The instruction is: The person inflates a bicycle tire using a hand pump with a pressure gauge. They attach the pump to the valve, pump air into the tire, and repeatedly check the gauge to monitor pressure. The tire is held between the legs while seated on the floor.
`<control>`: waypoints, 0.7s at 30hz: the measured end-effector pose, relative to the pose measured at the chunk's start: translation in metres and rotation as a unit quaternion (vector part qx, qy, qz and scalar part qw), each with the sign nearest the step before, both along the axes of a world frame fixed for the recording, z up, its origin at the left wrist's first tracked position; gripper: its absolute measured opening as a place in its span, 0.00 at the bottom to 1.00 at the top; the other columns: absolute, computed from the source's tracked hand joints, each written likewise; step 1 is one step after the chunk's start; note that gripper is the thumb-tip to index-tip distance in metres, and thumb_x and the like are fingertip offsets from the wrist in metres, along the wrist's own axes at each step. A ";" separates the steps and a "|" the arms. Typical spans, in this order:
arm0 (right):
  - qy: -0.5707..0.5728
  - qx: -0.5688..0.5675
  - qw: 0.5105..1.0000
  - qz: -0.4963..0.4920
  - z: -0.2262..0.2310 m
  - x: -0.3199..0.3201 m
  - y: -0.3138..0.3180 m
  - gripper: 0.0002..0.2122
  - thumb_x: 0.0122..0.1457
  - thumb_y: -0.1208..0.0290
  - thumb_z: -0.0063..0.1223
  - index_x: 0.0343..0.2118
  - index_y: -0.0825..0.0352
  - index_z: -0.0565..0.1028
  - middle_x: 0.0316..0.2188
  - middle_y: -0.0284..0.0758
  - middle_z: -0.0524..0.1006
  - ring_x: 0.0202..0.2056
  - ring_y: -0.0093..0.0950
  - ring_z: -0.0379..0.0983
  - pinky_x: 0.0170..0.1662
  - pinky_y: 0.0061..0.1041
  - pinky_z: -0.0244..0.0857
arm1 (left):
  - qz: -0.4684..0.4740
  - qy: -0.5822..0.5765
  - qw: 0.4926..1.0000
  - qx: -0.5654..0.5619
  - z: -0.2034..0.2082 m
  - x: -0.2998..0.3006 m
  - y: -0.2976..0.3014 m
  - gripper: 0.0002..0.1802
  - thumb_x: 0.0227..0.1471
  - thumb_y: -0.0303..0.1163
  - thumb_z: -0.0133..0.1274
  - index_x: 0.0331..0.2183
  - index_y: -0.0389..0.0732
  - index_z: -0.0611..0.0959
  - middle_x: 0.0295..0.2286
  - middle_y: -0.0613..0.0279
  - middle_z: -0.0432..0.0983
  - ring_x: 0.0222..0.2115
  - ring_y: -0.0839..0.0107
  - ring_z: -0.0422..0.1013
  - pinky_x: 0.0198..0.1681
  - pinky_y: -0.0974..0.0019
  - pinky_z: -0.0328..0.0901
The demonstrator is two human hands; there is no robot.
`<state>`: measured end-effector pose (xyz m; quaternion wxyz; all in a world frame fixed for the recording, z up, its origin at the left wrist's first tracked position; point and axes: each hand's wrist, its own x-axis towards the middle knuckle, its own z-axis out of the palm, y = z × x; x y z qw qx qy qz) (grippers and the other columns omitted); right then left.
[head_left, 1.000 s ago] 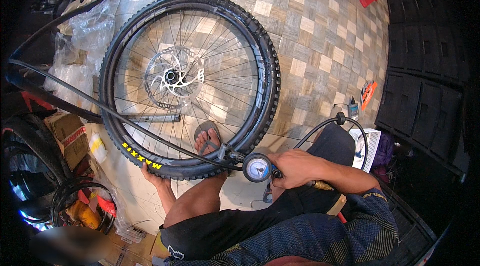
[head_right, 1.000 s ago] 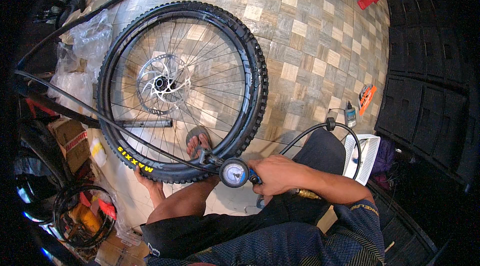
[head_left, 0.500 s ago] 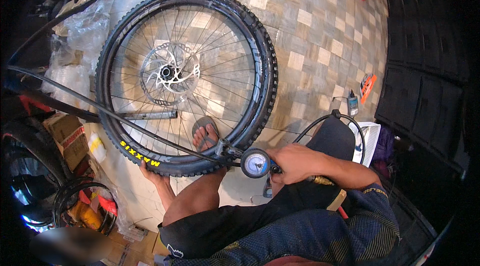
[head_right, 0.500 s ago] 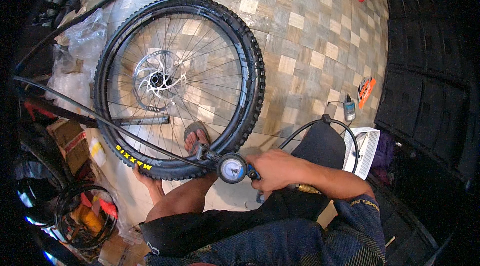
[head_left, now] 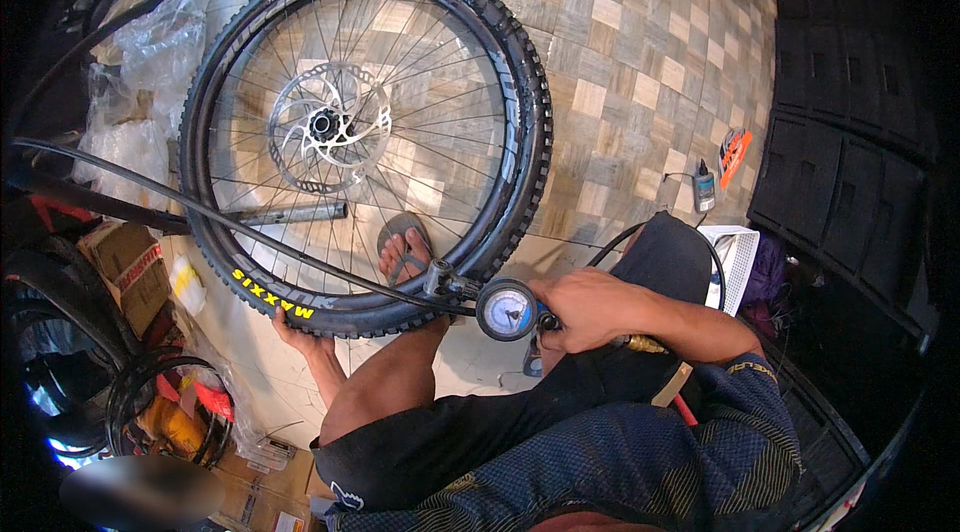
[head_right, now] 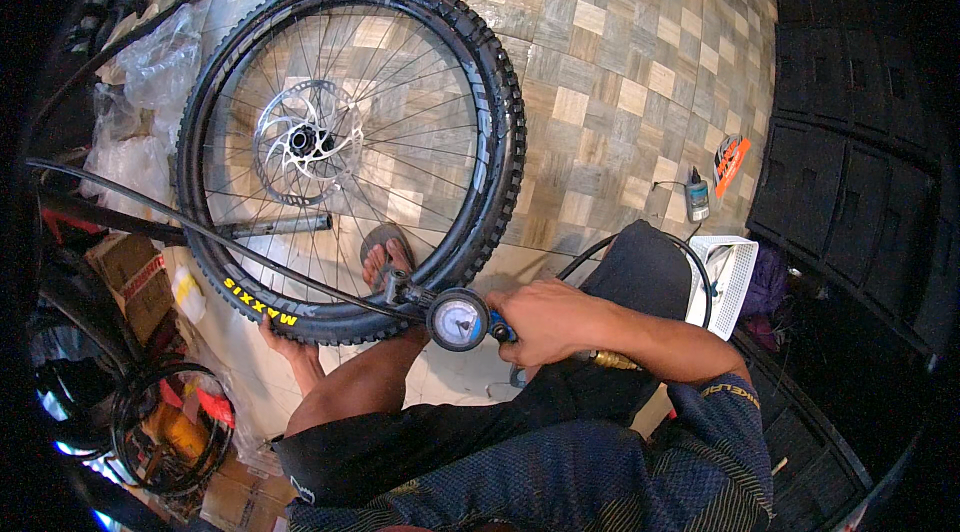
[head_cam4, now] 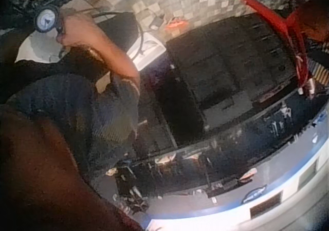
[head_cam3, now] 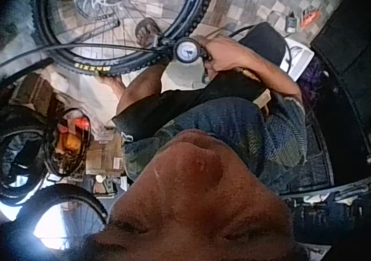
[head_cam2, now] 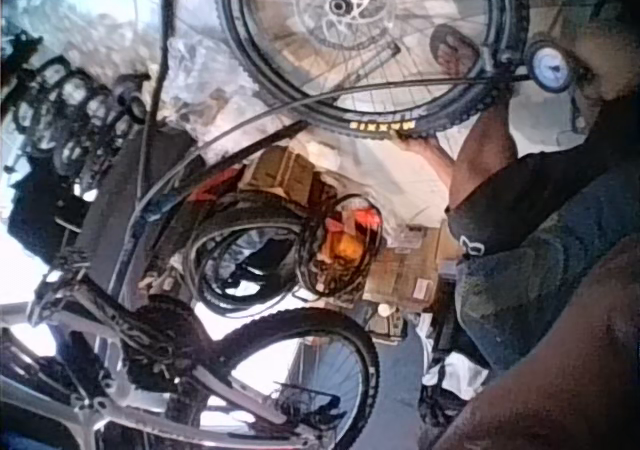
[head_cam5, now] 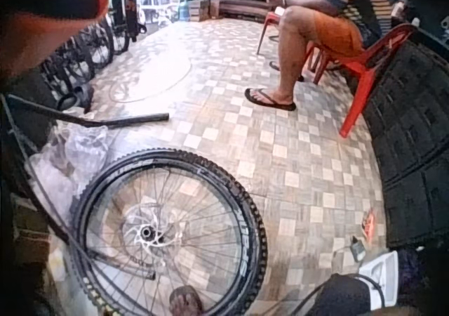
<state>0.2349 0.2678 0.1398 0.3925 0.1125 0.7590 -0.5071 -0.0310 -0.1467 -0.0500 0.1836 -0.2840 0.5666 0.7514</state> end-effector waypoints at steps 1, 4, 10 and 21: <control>-0.003 0.000 1.000 0.004 0.000 -0.001 0.000 0.22 0.50 0.61 0.63 0.40 0.73 0.72 0.34 0.54 0.79 0.40 0.54 0.77 0.43 0.49 0.70 | 0.007 -0.004 1.000 -0.007 0.001 -0.001 0.000 0.26 0.57 0.50 0.53 0.51 0.44 0.79 0.43 0.63 0.80 0.43 0.62 0.77 0.48 0.54 0.73; 0.002 0.010 1.000 0.014 0.000 -0.001 0.000 0.23 0.50 0.62 0.61 0.43 0.74 0.72 0.32 0.53 0.80 0.39 0.52 0.79 0.45 0.47 0.71 | -0.005 -0.002 1.000 0.004 -0.002 -0.002 -0.004 0.26 0.57 0.51 0.53 0.51 0.44 0.79 0.42 0.62 0.80 0.42 0.61 0.77 0.48 0.54 0.74; 0.018 0.015 1.000 0.017 0.000 0.000 -0.001 0.23 0.51 0.62 0.60 0.44 0.75 0.71 0.31 0.53 0.81 0.38 0.52 0.79 0.46 0.46 0.72 | -0.009 -0.003 1.000 0.003 -0.005 -0.003 -0.005 0.28 0.57 0.52 0.52 0.51 0.44 0.78 0.43 0.62 0.80 0.43 0.62 0.77 0.48 0.54 0.74; 0.000 0.006 1.000 0.006 0.004 -0.002 0.000 0.22 0.50 0.62 0.61 0.43 0.74 0.72 0.29 0.54 0.80 0.38 0.53 0.78 0.43 0.48 0.71 | -0.011 -0.008 1.000 -0.001 -0.002 -0.004 -0.005 0.29 0.56 0.52 0.53 0.52 0.45 0.77 0.46 0.63 0.78 0.45 0.63 0.75 0.49 0.55 0.72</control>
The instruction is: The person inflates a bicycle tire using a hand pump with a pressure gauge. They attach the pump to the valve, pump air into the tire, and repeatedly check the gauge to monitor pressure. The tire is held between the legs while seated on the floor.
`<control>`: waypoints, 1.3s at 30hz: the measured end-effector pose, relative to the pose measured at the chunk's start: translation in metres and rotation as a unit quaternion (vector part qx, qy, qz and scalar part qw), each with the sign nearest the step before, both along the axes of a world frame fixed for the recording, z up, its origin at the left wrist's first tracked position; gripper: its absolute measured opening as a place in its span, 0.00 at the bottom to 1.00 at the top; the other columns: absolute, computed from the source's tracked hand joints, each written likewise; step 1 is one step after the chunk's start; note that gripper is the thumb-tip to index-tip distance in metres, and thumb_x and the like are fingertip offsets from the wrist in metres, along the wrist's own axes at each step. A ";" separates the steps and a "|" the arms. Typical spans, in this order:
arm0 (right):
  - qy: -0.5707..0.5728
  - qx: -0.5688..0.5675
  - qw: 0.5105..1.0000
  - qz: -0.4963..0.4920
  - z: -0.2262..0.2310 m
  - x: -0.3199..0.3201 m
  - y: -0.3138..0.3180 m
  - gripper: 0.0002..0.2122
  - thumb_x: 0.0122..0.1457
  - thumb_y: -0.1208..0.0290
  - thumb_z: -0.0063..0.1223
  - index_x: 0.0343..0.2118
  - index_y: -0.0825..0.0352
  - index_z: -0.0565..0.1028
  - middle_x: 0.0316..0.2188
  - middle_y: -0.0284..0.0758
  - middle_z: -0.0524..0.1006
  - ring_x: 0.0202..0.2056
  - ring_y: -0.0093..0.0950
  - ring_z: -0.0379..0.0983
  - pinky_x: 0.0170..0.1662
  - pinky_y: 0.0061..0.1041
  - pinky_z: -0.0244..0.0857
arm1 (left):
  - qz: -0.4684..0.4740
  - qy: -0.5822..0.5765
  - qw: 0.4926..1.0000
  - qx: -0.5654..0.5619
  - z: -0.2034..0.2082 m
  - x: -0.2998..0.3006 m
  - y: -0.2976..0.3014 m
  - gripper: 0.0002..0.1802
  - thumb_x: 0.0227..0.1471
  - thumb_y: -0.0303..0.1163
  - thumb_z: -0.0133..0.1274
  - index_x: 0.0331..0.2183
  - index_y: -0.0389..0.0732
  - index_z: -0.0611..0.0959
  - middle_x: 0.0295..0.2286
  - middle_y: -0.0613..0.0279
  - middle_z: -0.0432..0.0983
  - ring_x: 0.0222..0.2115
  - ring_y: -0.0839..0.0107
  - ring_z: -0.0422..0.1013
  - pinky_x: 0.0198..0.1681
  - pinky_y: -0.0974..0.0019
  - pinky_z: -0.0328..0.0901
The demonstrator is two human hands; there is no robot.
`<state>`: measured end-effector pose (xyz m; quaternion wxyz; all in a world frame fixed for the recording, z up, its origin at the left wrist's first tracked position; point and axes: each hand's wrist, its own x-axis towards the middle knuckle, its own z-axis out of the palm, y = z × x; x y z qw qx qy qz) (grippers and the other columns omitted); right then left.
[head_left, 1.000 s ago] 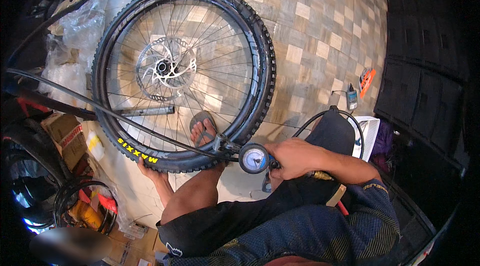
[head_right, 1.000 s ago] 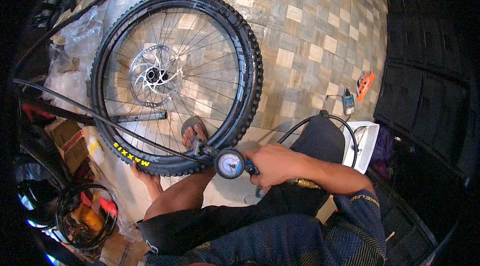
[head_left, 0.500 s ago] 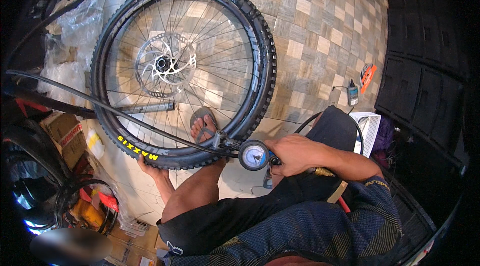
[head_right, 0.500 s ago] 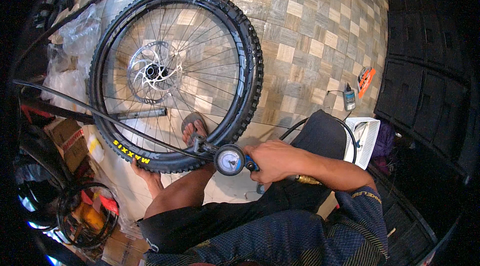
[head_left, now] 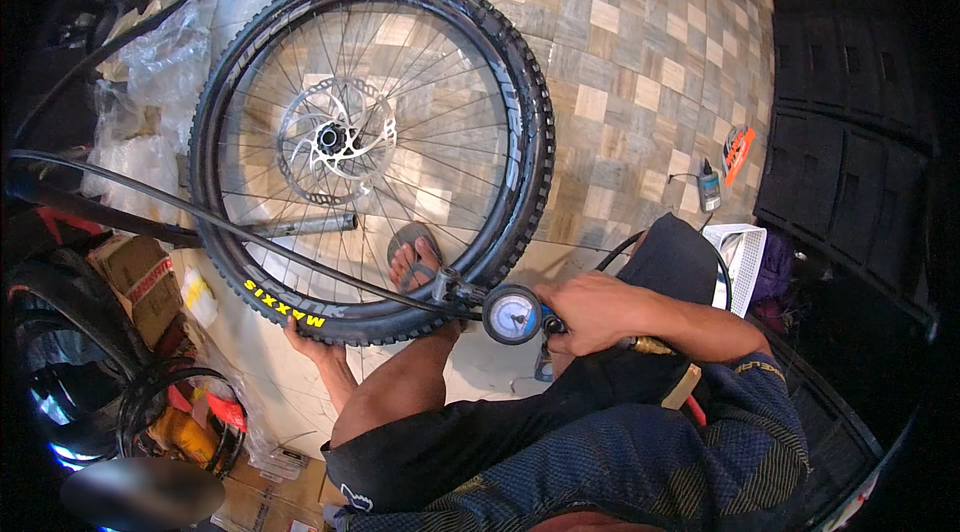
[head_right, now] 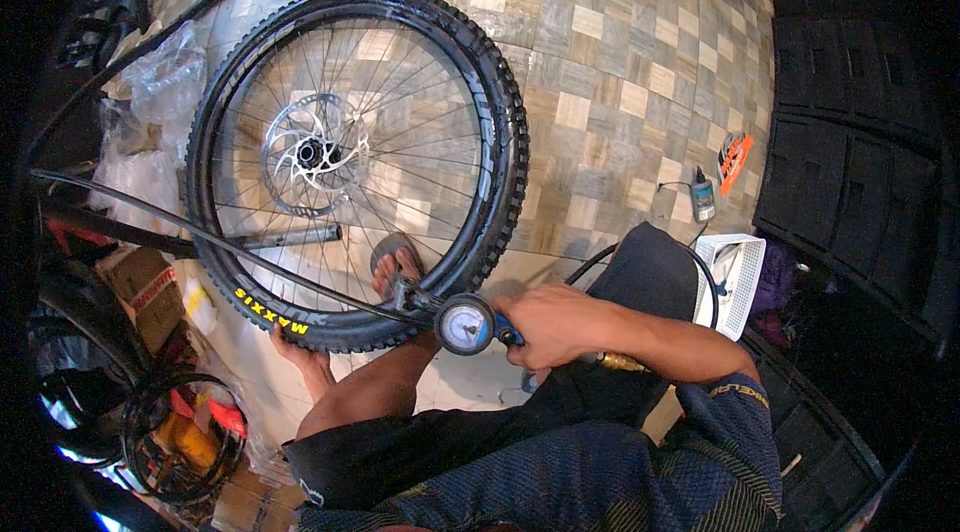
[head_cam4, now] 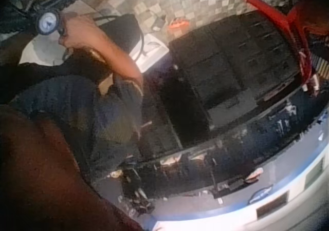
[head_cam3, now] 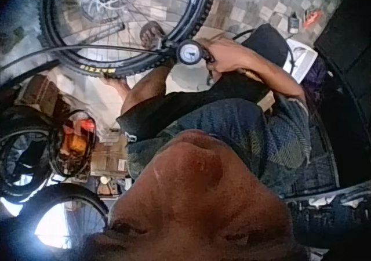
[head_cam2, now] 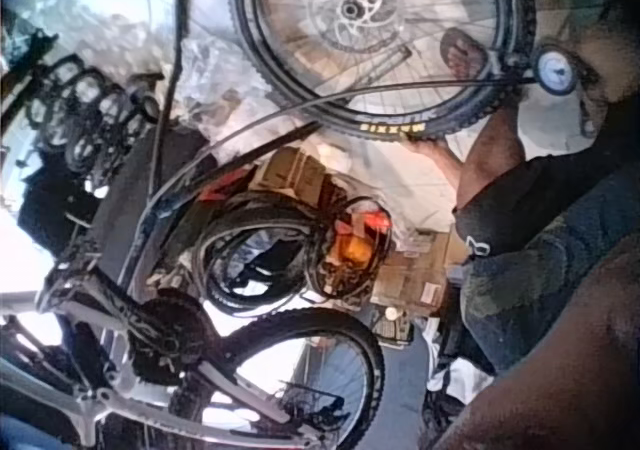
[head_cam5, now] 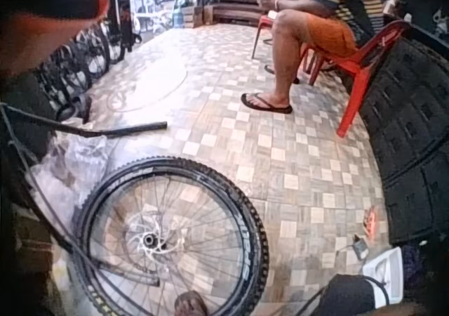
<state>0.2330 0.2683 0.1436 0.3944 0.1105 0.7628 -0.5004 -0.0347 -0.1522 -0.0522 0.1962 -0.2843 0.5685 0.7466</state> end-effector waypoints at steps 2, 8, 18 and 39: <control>0.015 0.010 1.000 0.012 -0.002 0.002 -0.001 0.21 0.52 0.62 0.59 0.43 0.74 0.71 0.28 0.50 0.82 0.38 0.49 0.80 0.45 0.45 0.73 | -0.001 -0.003 1.000 -0.001 0.000 0.000 0.001 0.29 0.56 0.53 0.53 0.53 0.45 0.77 0.46 0.63 0.78 0.45 0.63 0.75 0.49 0.55 0.72; 0.030 0.016 0.999 -0.001 -0.004 0.002 -0.002 0.21 0.51 0.63 0.59 0.44 0.73 0.72 0.27 0.49 0.82 0.38 0.49 0.80 0.45 0.45 0.73 | -0.002 -0.004 1.000 -0.002 0.006 0.003 0.010 0.30 0.55 0.53 0.53 0.54 0.45 0.77 0.45 0.63 0.78 0.45 0.63 0.75 0.50 0.55 0.72; 0.008 0.009 1.000 0.015 -0.004 0.001 0.001 0.22 0.52 0.63 0.59 0.45 0.74 0.71 0.25 0.46 0.82 0.36 0.48 0.80 0.44 0.44 0.73 | -0.011 -0.002 1.000 0.009 0.008 0.006 0.010 0.30 0.56 0.53 0.54 0.54 0.45 0.76 0.45 0.63 0.78 0.45 0.63 0.75 0.50 0.55 0.72; 0.005 0.021 0.999 0.032 -0.001 -0.007 0.002 0.25 0.51 0.60 0.61 0.46 0.74 0.71 0.29 0.54 0.80 0.37 0.53 0.79 0.44 0.47 0.72 | -0.007 -0.031 0.999 0.022 0.010 0.005 0.004 0.32 0.53 0.54 0.55 0.55 0.47 0.76 0.47 0.64 0.77 0.47 0.62 0.74 0.52 0.53 0.70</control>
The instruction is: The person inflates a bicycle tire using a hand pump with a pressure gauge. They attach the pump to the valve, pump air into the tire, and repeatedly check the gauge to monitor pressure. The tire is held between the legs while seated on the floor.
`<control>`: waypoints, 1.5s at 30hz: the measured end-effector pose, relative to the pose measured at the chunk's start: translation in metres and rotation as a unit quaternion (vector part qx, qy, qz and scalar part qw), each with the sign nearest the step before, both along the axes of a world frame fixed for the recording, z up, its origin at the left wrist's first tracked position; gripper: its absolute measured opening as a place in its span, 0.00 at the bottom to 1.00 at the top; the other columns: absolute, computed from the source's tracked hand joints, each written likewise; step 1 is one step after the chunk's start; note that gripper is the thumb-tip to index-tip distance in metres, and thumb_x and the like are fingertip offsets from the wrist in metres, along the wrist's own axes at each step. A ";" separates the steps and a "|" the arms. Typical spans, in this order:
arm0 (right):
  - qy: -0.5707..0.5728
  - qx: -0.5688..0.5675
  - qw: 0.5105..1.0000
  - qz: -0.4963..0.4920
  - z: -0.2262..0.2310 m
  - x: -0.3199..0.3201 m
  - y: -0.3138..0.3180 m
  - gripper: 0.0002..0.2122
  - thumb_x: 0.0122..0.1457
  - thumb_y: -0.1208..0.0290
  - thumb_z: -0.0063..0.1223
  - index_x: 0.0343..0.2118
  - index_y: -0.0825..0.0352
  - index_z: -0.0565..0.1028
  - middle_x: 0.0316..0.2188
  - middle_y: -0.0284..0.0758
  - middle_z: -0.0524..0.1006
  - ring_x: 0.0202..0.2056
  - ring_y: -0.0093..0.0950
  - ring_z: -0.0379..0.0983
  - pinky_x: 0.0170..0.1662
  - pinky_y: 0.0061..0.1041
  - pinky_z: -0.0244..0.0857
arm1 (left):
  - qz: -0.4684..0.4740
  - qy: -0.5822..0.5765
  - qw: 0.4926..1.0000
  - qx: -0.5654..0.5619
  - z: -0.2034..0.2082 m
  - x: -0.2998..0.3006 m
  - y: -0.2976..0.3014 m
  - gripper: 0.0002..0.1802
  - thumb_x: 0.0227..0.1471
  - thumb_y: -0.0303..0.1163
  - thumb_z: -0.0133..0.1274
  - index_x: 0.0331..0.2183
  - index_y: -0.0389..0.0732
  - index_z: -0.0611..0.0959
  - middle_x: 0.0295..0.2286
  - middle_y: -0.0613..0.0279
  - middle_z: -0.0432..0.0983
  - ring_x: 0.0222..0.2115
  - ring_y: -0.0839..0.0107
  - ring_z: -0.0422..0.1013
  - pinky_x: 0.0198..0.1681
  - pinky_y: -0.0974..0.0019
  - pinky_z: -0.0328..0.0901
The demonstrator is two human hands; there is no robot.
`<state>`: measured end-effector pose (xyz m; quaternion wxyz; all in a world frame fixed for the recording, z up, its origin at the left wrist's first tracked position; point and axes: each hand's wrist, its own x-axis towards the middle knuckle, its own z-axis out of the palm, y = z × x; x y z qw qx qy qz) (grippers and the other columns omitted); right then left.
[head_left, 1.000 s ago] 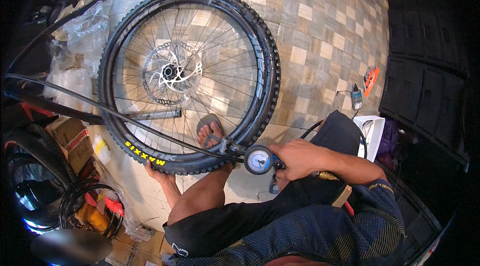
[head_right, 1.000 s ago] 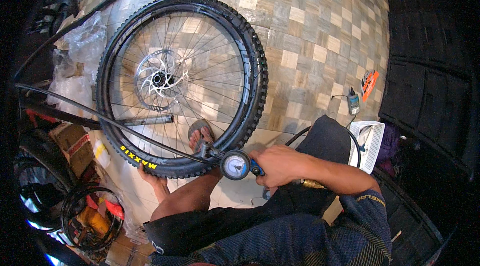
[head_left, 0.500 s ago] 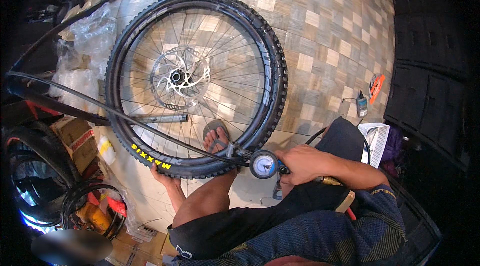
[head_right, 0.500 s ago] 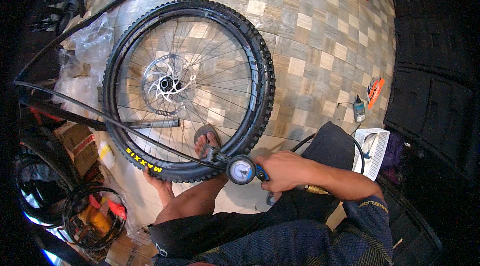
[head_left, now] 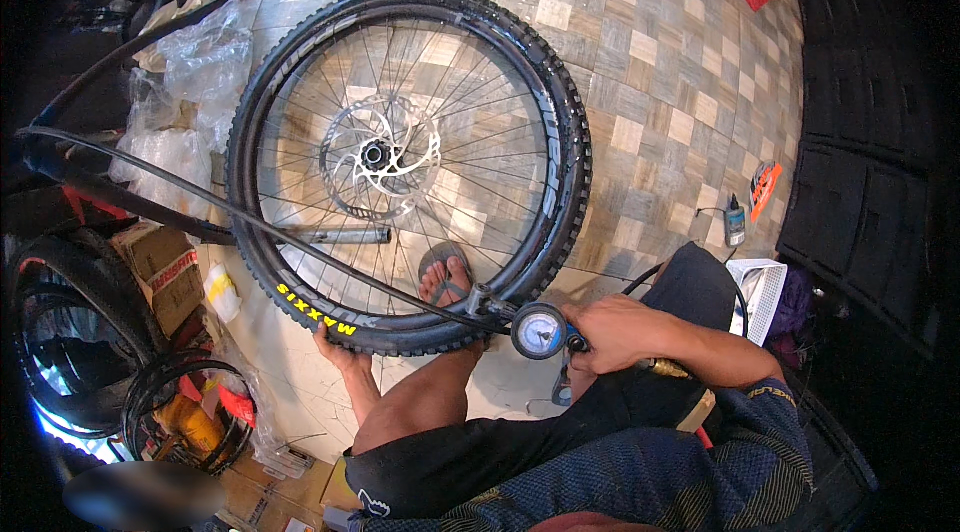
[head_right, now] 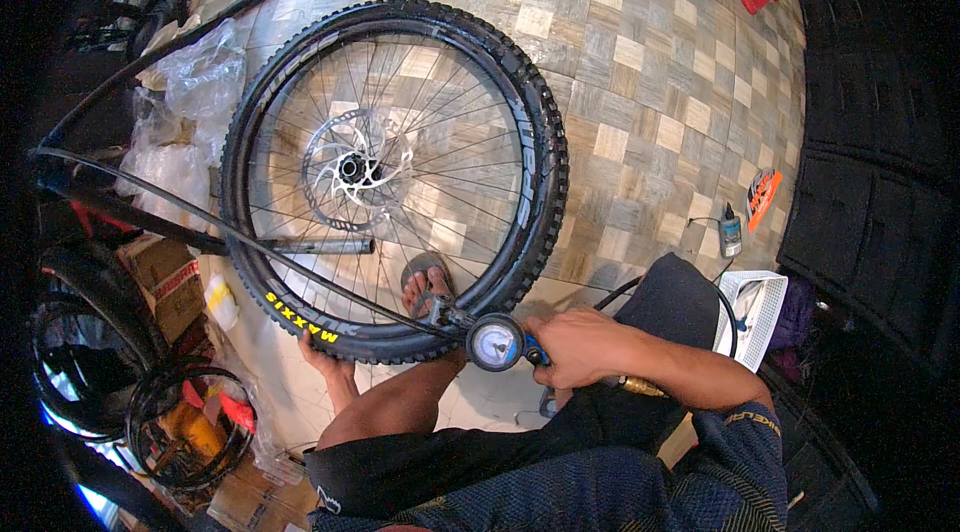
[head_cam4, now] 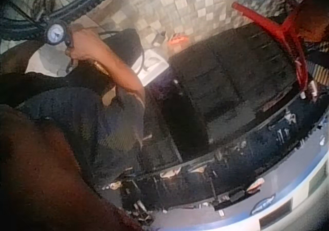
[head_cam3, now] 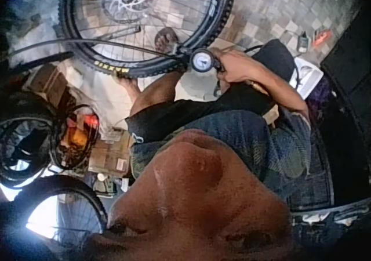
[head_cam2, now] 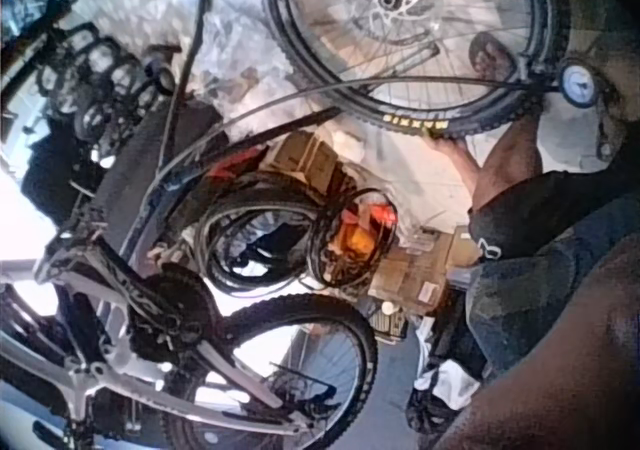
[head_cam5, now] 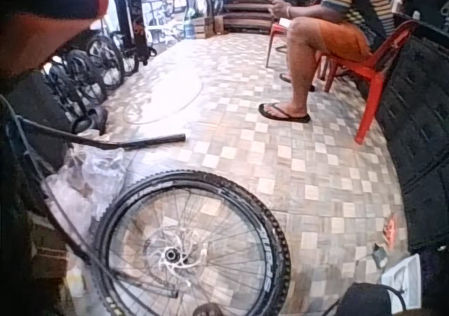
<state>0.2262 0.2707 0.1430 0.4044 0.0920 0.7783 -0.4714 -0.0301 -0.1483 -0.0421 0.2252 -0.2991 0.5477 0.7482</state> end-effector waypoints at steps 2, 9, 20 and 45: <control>0.016 -0.004 1.000 -0.013 0.000 0.000 0.000 0.23 0.52 0.60 0.62 0.43 0.75 0.71 0.29 0.55 0.79 0.37 0.54 0.78 0.42 0.49 0.71 | -0.007 0.002 1.000 0.009 -0.002 -0.001 -0.002 0.32 0.53 0.54 0.54 0.55 0.46 0.76 0.47 0.63 0.77 0.48 0.61 0.74 0.52 0.53 0.70; -0.007 -0.007 1.000 -0.007 0.007 -0.004 0.003 0.23 0.52 0.59 0.62 0.43 0.75 0.71 0.29 0.54 0.79 0.37 0.54 0.78 0.42 0.49 0.71 | -0.010 -0.006 1.000 0.014 -0.004 0.000 -0.005 0.30 0.54 0.51 0.53 0.55 0.46 0.75 0.49 0.62 0.77 0.49 0.60 0.73 0.55 0.52 0.70; -0.010 -0.004 1.000 -0.002 0.008 0.000 0.005 0.25 0.52 0.58 0.63 0.44 0.75 0.71 0.30 0.56 0.79 0.38 0.54 0.78 0.43 0.48 0.71 | -0.015 -0.019 1.000 0.019 -0.003 -0.001 -0.001 0.27 0.55 0.49 0.54 0.53 0.45 0.77 0.47 0.65 0.78 0.49 0.62 0.74 0.55 0.54 0.69; 0.013 -0.017 0.998 -0.060 0.025 0.004 0.011 0.28 0.50 0.59 0.65 0.46 0.77 0.69 0.37 0.55 0.80 0.38 0.53 0.79 0.43 0.49 0.74 | -0.033 0.002 0.983 -0.182 -0.005 -0.040 0.022 0.42 0.67 0.66 0.30 0.68 0.46 0.63 0.63 0.60 0.65 0.61 0.55 0.65 0.65 0.50 0.61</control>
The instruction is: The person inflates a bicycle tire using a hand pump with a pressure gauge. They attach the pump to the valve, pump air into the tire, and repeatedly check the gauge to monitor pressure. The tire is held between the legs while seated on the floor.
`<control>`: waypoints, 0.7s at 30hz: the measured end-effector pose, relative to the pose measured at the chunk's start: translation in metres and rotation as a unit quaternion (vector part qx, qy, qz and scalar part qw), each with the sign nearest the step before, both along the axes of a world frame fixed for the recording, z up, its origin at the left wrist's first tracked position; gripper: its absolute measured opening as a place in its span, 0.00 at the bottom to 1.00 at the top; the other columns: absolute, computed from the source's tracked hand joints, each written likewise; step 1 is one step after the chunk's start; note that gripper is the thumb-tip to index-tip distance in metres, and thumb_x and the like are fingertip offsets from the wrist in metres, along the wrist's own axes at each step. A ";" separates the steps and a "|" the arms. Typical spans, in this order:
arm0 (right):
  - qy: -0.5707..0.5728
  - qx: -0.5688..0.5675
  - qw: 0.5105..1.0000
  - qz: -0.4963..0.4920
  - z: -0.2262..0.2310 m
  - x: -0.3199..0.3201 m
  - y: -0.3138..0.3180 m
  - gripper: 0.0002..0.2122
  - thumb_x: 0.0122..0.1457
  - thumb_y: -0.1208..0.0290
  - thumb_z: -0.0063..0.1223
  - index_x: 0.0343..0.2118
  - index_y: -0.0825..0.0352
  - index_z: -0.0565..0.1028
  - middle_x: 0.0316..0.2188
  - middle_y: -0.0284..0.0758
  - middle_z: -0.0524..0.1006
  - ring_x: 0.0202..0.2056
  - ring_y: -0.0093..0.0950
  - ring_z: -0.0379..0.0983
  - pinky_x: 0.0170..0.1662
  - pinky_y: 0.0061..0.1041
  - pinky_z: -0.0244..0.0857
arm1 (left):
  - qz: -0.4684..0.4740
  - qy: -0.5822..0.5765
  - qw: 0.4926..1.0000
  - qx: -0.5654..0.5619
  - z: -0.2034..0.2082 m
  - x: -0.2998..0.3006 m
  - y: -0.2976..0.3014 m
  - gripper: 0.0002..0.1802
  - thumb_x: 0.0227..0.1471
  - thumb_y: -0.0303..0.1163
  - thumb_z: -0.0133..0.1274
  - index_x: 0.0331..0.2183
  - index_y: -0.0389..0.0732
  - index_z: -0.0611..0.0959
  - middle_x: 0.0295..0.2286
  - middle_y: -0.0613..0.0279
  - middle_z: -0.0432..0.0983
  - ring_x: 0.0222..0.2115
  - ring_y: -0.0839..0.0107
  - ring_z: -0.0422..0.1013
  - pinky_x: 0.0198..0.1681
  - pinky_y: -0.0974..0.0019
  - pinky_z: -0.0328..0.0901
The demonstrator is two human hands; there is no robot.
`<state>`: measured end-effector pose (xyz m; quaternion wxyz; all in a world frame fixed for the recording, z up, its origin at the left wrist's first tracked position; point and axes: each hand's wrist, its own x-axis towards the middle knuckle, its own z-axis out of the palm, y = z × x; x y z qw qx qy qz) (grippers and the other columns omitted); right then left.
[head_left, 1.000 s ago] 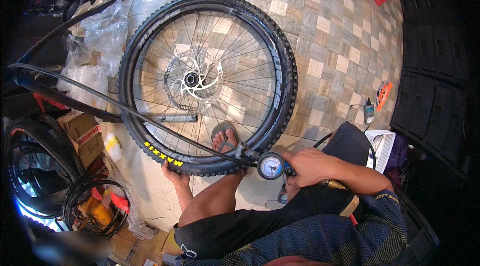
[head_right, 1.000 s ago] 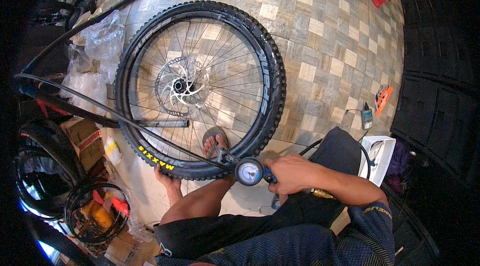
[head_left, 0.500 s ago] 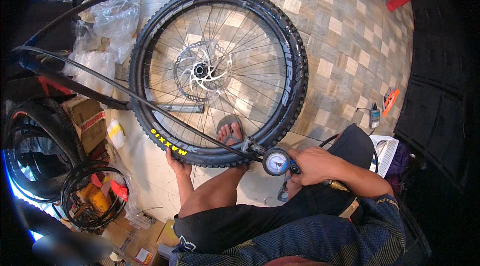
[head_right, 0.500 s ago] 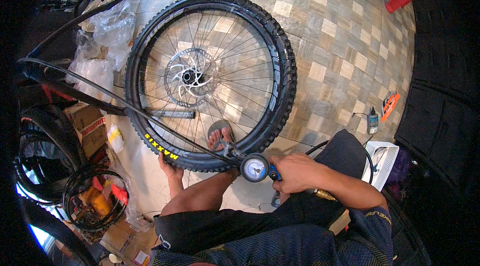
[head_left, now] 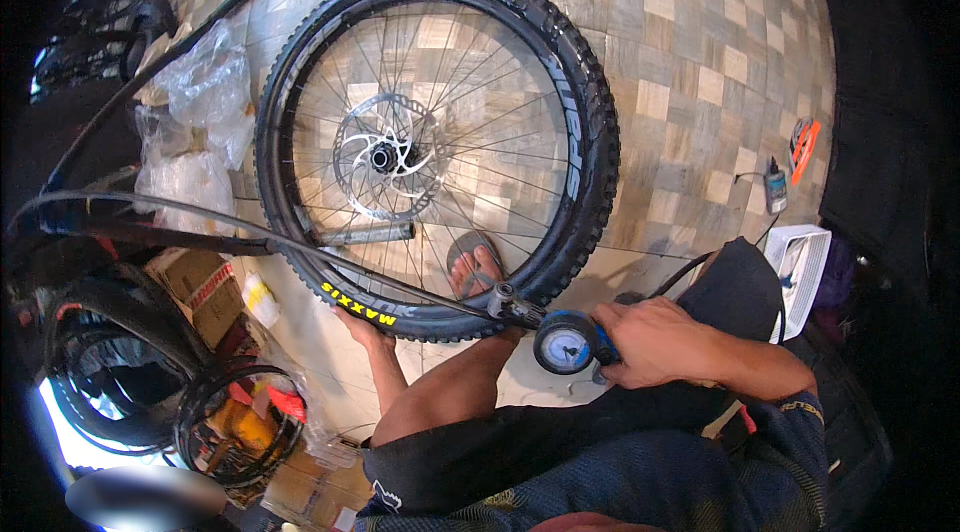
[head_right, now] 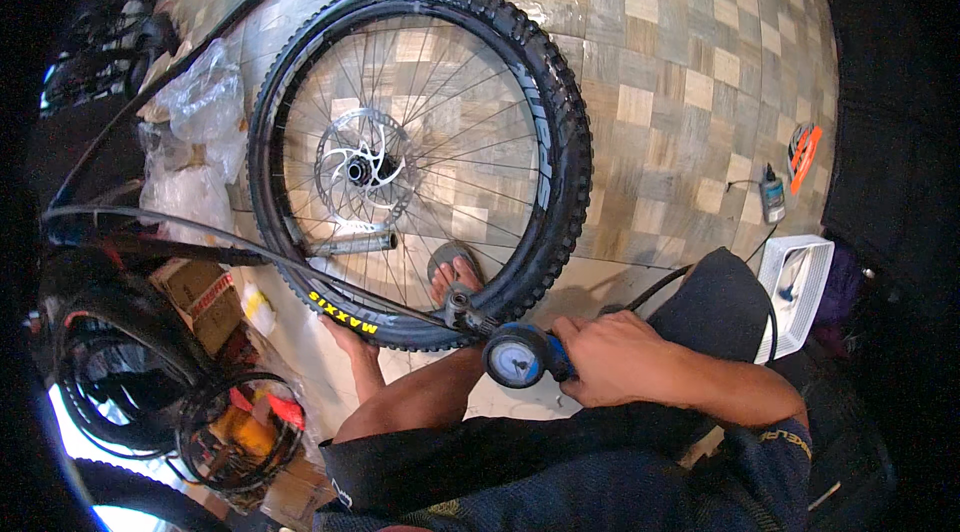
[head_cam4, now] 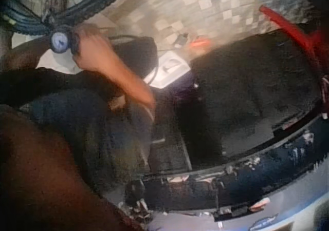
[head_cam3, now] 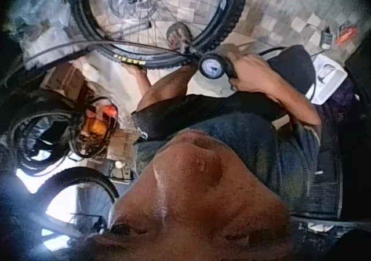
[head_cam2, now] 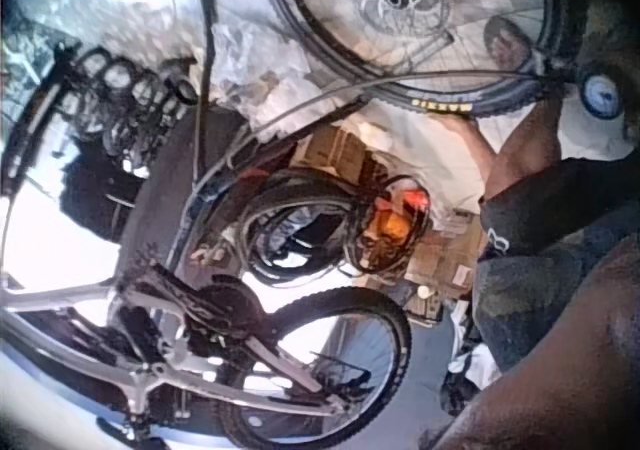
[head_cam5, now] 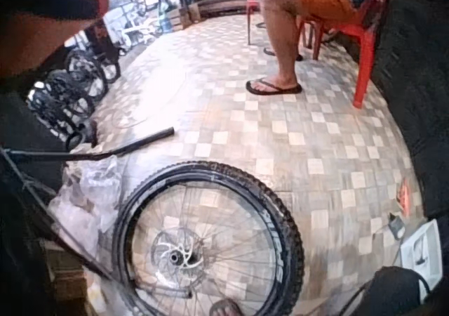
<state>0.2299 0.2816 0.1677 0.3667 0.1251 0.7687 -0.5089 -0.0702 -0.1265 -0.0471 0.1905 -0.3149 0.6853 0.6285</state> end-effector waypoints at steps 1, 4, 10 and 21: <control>-0.002 0.002 1.000 -0.007 0.000 0.003 0.002 0.28 0.49 0.59 0.65 0.46 0.76 0.69 0.39 0.54 0.79 0.38 0.53 0.79 0.43 0.49 0.74 | -0.003 -0.002 1.000 0.000 -0.003 -0.002 0.001 0.41 0.67 0.66 0.30 0.68 0.47 0.63 0.64 0.60 0.64 0.60 0.54 0.66 0.65 0.49 0.61; 0.008 0.024 0.999 -0.028 -0.006 0.017 -0.005 0.29 0.49 0.59 0.68 0.47 0.75 0.69 0.41 0.52 0.79 0.41 0.54 0.79 0.42 0.50 0.75 | -0.035 -0.006 0.999 -0.013 -0.002 -0.003 0.000 0.42 0.67 0.67 0.28 0.69 0.49 0.61 0.64 0.60 0.64 0.61 0.54 0.65 0.65 0.48 0.61; -0.015 0.003 0.998 -0.060 -0.002 0.019 -0.001 0.31 0.49 0.59 0.68 0.50 0.73 0.66 0.42 0.53 0.77 0.43 0.53 0.78 0.44 0.48 0.74 | -0.030 -0.030 0.999 0.005 0.001 -0.002 0.005 0.43 0.66 0.68 0.29 0.68 0.46 0.62 0.65 0.60 0.62 0.62 0.56 0.63 0.65 0.51 0.60; -0.052 -0.011 0.997 -0.047 0.000 0.008 0.001 0.30 0.51 0.58 0.67 0.49 0.74 0.67 0.42 0.51 0.76 0.41 0.50 0.80 0.43 0.45 0.75 | -0.068 0.003 0.997 0.029 -0.017 -0.008 -0.022 0.43 0.66 0.68 0.30 0.68 0.47 0.62 0.64 0.60 0.61 0.60 0.55 0.63 0.65 0.49 0.59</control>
